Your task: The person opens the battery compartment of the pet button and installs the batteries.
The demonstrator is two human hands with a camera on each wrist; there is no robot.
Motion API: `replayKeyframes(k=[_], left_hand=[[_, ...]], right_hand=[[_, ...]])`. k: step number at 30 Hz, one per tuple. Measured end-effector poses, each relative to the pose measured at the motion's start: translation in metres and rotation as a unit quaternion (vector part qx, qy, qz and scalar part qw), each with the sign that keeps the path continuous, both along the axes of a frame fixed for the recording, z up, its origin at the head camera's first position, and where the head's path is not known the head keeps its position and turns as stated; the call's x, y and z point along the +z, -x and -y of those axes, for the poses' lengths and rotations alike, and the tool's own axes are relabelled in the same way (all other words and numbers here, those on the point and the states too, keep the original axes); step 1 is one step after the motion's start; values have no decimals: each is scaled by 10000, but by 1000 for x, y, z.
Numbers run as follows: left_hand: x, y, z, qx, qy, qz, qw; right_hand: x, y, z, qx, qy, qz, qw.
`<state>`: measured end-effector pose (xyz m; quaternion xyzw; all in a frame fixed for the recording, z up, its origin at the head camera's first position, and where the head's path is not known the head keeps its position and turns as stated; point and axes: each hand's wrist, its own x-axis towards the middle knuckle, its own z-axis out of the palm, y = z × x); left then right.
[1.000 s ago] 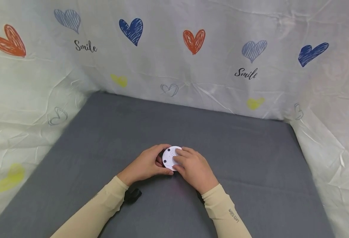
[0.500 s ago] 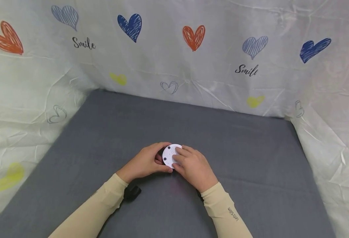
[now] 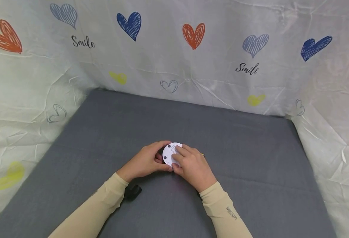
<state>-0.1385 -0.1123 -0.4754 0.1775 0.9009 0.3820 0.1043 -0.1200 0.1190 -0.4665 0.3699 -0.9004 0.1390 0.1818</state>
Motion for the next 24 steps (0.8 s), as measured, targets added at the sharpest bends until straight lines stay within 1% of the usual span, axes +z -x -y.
replayKeyframes(k=[8,10,14,16,19,24], left_hand=[[1,0,0,3,79,3,10000],[1,0,0,0,68,13,10000],[3,0,0,0,-5,94,10000],[3,0,0,4,-53,135,9999],[2,0,0,11,-73,156,9999],[0,2,0,5,-47,143,9999]], right_hand=[[-2,1,2,-33,23,36,10000],[-1,1,0,-43,104,189,9998],[2,2,-5,-73,320,691,9971],[3,3,-7,-82,376,800,9960],[2,5,-8,-108,404,786,9960],[1,5,-7,-30,415,592,9974]])
